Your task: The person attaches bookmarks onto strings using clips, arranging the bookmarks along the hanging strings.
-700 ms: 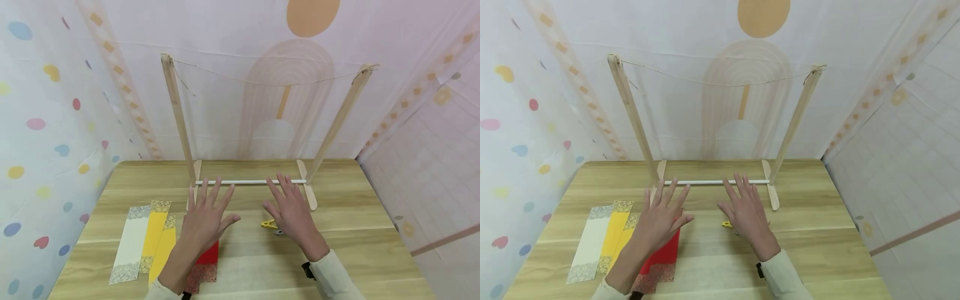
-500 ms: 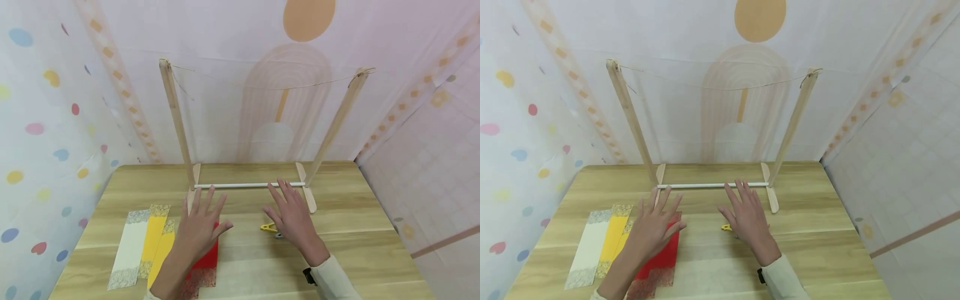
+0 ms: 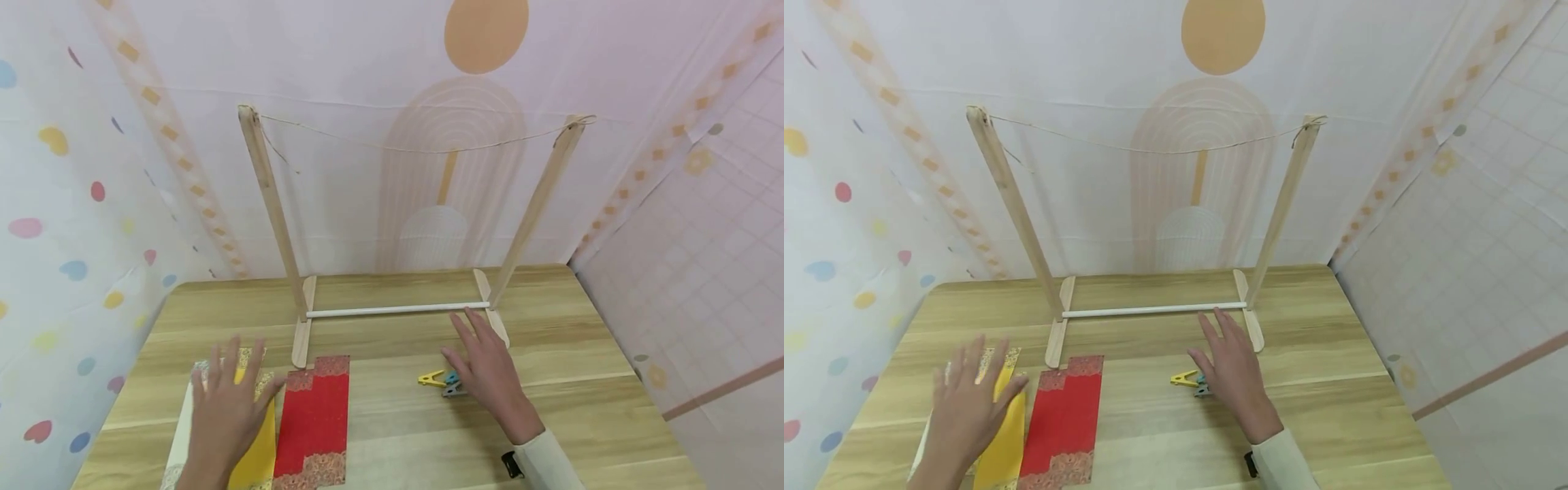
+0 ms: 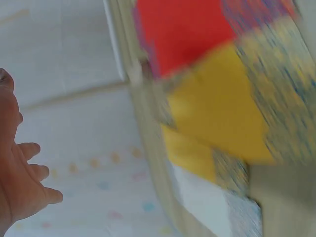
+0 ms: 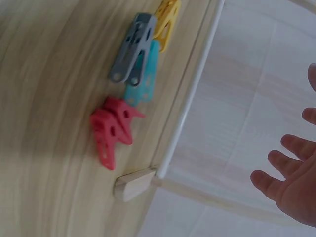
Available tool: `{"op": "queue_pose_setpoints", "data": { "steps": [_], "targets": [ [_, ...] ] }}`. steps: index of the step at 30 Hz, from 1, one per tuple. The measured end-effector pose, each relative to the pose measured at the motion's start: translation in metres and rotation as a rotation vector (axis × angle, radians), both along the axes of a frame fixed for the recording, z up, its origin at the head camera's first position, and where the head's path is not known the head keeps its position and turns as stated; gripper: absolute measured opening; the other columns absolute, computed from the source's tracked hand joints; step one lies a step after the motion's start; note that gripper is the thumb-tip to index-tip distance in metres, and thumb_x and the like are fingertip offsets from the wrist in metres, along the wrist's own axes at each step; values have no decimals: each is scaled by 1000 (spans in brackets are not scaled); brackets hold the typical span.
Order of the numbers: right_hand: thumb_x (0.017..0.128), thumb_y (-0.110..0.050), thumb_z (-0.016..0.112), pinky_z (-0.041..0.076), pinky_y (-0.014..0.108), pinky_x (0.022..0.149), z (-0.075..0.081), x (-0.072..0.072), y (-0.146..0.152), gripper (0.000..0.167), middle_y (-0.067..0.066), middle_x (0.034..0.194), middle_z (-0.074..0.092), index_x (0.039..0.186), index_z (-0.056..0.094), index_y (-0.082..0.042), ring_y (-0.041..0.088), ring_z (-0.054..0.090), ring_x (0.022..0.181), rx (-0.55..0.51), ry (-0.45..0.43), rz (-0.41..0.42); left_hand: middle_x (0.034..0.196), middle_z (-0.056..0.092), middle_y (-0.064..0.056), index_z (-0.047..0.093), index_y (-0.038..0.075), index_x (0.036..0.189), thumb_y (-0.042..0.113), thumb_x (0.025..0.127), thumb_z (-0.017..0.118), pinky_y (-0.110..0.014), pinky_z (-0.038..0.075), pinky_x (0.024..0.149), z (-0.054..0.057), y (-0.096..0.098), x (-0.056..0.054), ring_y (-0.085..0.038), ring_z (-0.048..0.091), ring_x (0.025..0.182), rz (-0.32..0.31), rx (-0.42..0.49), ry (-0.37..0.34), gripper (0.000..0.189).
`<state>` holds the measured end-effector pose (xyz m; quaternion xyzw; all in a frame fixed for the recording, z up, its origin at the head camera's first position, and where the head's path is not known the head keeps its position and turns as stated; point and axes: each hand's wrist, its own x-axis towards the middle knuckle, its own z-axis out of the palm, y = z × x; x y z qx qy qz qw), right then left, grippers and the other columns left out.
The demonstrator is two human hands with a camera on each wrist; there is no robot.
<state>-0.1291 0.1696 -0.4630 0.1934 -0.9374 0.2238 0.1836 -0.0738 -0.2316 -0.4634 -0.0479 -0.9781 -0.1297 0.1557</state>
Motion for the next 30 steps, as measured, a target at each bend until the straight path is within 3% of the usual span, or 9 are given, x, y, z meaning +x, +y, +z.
{"op": "queue_pose_setpoints", "data": {
  "steps": [5, 9, 14, 19, 23, 27, 30],
  "targets": [
    [97, -30, 70, 40, 62, 104, -6, 1, 7, 60, 28, 149, 45, 146, 53, -1, 45, 46, 135, -5, -29, -30, 155, 22, -37, 19, 16, 162, 52, 105, 45, -82, 13, 101, -16, -43, 11, -62, 15, 141, 135, 6, -64, 73],
    [97, -29, 70, 42, 63, 101, -12, 1, 12, 59, 29, 146, 48, 146, 53, -1, 47, 49, 130, -1, -72, -69, 153, 17, -41, 14, 15, 163, 52, 106, 39, -84, 13, 98, -26, -71, 20, -66, 12, 138, 269, 48, -198, 73],
    [96, -27, 71, 45, 63, 97, -20, -1, 18, 57, 29, 140, 53, 144, 53, -1, 48, 53, 124, -8, -97, -121, 146, 21, -45, 19, 6, 159, 48, 106, 43, -81, 24, 97, -37, -96, 22, -69, 22, 128, 398, 71, -424, 72],
    [97, -28, 71, 53, 55, 83, -25, -1, 21, 56, 27, 125, 59, 143, 55, -1, 43, 58, 109, -8, -174, -190, 133, 30, -49, 22, -1, 153, 69, 98, 41, -80, 36, 85, -44, -115, 23, -74, 30, 116, 421, 101, -631, 91],
    [98, -33, 68, 53, 51, 71, -26, -1, 25, 55, 25, 111, 61, 140, 57, 1, 38, 60, 95, -4, -324, -257, 122, 35, -50, 24, -4, 148, 80, 90, 46, -76, 41, 74, -53, -124, 24, -74, 33, 110, 431, 153, -697, 104],
    [99, -33, 66, 51, 46, 66, -28, -1, 30, 50, 14, 89, 62, 128, 59, 6, 29, 61, 79, -5, -451, -282, 118, 34, -51, 27, -9, 142, 75, 89, 56, -73, 44, 73, -61, -130, 23, -73, 35, 108, 449, 188, -708, 103],
    [98, -32, 66, 45, 38, 56, -33, 1, 31, 37, 4, 73, 55, 110, 61, 3, 20, 54, 65, -22, -523, -274, 108, 46, -47, 35, -17, 131, 69, 89, 61, -66, 47, 71, -63, -136, 22, -65, 49, 97, 430, 201, -725, 99]
  ]
}}
